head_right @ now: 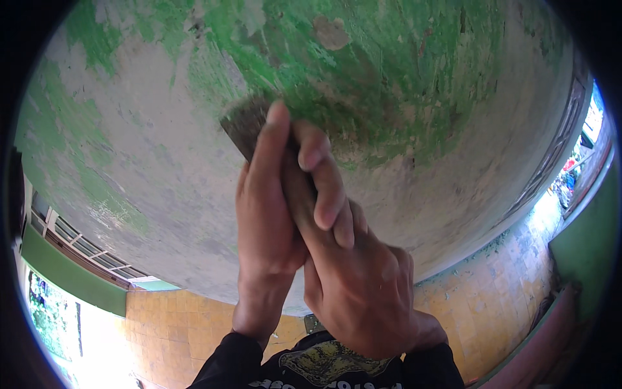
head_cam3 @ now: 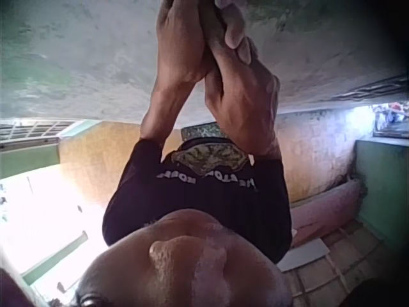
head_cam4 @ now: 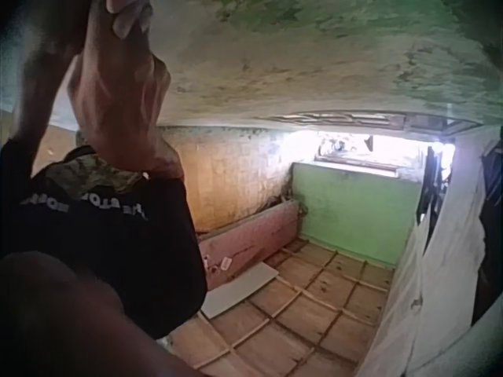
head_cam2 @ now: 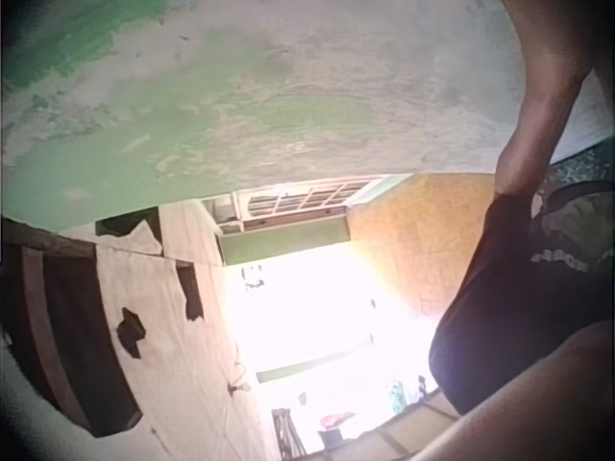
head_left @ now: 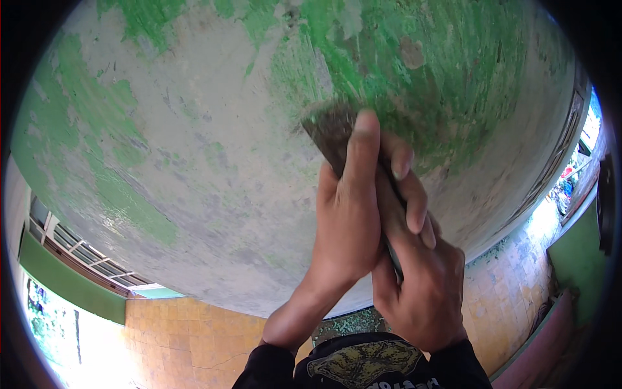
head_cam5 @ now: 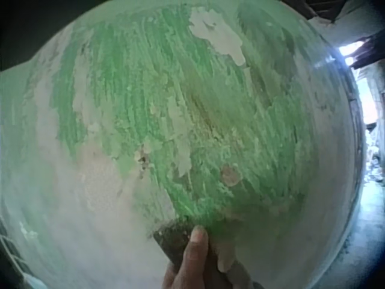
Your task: The person scrapes old green paint from a wall using a putty knife.
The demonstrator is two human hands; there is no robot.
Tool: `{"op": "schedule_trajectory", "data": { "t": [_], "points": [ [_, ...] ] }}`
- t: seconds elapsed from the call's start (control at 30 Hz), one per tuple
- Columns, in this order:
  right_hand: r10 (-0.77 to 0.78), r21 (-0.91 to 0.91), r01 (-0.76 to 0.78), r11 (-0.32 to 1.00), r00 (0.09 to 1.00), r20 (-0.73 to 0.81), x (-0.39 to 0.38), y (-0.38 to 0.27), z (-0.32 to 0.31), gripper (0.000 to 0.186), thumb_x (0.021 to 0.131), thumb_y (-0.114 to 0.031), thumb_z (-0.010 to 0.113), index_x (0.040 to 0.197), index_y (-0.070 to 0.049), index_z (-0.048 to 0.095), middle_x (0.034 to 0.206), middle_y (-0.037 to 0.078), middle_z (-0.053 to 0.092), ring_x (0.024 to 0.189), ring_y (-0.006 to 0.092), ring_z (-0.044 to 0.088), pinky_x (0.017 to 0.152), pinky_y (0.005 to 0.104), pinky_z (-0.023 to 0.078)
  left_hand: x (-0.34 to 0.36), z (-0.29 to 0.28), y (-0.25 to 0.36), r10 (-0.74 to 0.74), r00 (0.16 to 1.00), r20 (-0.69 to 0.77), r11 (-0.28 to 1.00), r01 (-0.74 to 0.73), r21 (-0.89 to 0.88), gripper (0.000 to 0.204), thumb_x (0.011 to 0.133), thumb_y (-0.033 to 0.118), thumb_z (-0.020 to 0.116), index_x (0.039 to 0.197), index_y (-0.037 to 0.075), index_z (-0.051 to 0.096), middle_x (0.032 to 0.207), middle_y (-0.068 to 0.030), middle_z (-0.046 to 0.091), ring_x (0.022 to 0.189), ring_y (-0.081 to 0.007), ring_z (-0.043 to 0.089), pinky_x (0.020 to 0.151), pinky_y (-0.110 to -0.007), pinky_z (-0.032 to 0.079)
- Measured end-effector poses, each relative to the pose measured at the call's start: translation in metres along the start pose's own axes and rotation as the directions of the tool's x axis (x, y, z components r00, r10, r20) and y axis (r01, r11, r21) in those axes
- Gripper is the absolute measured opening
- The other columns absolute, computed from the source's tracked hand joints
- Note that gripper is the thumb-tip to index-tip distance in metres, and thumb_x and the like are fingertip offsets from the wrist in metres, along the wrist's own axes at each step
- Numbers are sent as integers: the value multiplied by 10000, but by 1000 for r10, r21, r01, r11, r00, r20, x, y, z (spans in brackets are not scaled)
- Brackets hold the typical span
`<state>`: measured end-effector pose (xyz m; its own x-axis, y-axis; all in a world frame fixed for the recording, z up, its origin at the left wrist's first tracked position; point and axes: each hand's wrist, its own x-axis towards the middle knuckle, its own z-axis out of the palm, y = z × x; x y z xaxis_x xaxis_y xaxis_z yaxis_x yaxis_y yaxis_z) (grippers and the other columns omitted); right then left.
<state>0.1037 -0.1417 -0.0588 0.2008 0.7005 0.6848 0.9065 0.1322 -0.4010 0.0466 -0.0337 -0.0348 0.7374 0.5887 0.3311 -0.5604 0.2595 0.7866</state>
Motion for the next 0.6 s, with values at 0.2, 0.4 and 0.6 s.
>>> {"op": "schedule_trajectory", "data": {
  "t": [0.2,0.4,0.6],
  "points": [
    [67,21,-68,997,996,64,-12,0,-4,676,815,-30,683,1465,-100,512,1046,224,664,933,402,700,688,485,610,-6,1,-4,-65,998,-17,996,64,-54,485,1119,473,355,888,60,461,535,-113,543,456,-240,594,486,-357,517],
    [63,-13,-63,998,998,-1,-17,8,7,676,813,-32,691,1462,-101,515,1074,221,658,986,384,686,680,485,606,0,-3,-8,-29,999,27,999,28,27,505,1117,489,351,879,60,469,536,-111,543,460,-236,599,497,-349,523],
    [21,12,-21,1000,1000,22,-8,1,2,667,819,-32,688,1458,-130,523,1083,219,656,996,377,680,687,496,599,-3,0,5,-49,999,-7,999,49,-23,513,1112,503,358,876,61,470,529,-104,531,451,-230,594,494,-346,520]
  ]
}}
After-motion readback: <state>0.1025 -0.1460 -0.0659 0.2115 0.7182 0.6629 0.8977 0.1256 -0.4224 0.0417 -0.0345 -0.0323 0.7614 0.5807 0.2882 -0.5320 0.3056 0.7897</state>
